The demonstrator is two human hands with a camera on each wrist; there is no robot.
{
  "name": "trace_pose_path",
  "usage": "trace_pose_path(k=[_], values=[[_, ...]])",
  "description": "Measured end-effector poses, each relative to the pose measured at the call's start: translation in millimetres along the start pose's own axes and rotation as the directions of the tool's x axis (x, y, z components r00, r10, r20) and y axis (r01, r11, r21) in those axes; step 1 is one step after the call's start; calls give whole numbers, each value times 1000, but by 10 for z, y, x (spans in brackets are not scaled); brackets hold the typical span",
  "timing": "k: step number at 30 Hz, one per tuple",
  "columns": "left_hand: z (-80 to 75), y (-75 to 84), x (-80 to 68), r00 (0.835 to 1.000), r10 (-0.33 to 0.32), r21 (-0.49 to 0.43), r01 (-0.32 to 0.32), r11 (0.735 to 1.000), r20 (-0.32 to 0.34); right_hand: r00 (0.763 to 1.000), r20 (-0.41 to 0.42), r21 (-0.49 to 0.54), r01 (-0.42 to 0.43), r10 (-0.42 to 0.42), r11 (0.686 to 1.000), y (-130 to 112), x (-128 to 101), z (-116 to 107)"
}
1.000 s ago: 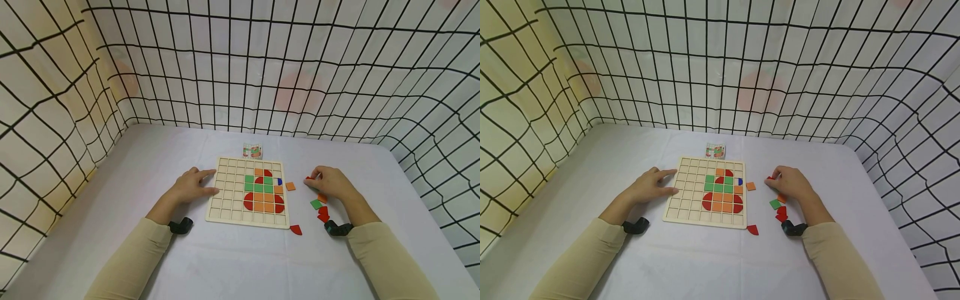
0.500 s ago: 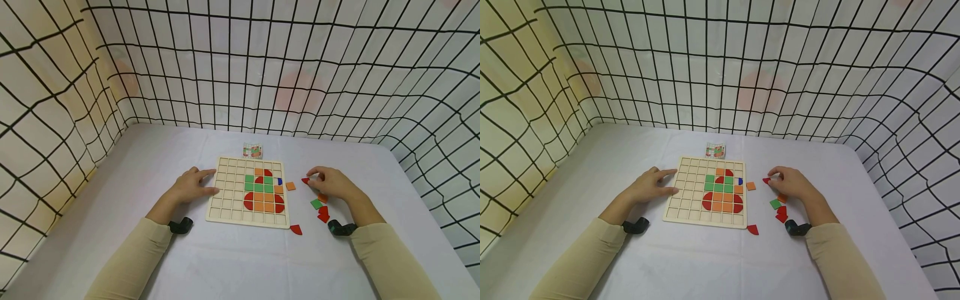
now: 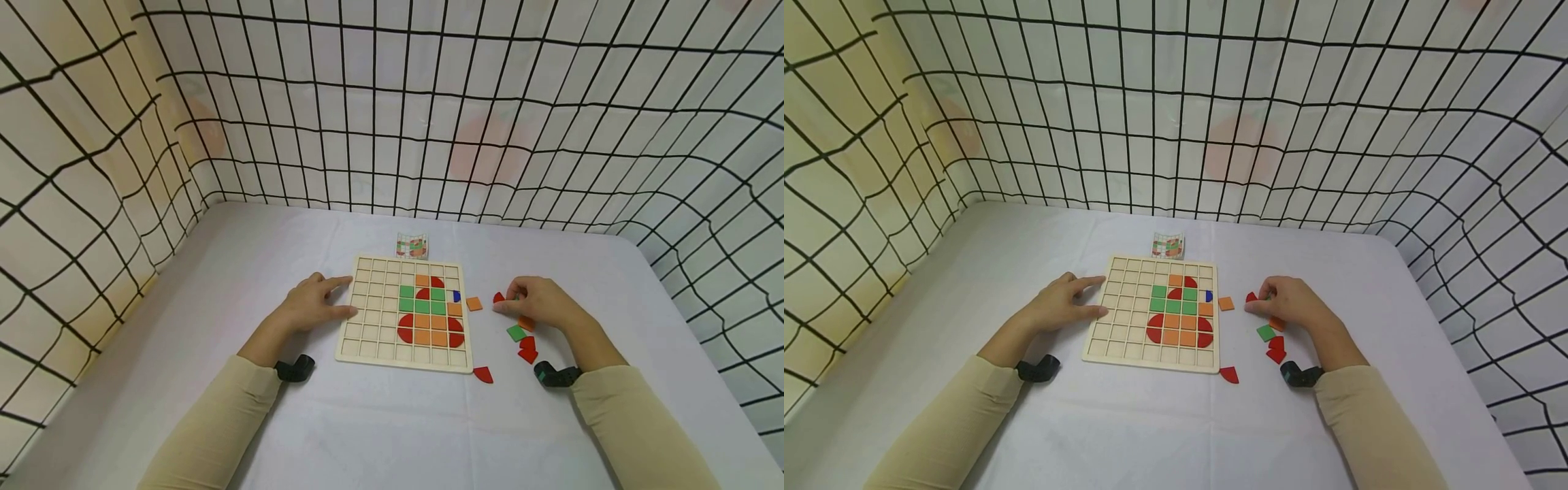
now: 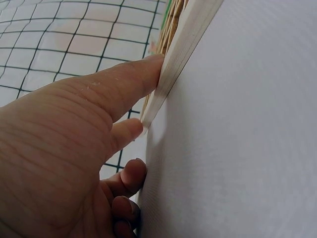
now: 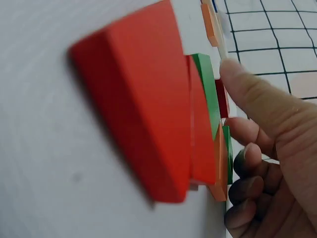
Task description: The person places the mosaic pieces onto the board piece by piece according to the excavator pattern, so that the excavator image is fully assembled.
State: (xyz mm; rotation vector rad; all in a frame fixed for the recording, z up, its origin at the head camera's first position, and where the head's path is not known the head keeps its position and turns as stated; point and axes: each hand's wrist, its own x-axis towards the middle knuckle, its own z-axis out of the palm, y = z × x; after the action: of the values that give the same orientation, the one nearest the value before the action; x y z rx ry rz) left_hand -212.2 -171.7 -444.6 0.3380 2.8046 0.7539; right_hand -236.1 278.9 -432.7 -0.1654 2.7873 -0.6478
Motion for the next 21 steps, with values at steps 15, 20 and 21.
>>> trace_pose_path(k=[15,20,21], values=[[-7,10,0,1000,-2,0,2,1000,1,998,40,40,42,-43,998,35,10,-6],[-13,7,3,1000,5,6,-5,1000,0,998,20,24,55,-55,998,19,7,4],[-15,7,1,1000,6,6,-6,1000,1,998,17,19,59,-59,998,7,8,6]])
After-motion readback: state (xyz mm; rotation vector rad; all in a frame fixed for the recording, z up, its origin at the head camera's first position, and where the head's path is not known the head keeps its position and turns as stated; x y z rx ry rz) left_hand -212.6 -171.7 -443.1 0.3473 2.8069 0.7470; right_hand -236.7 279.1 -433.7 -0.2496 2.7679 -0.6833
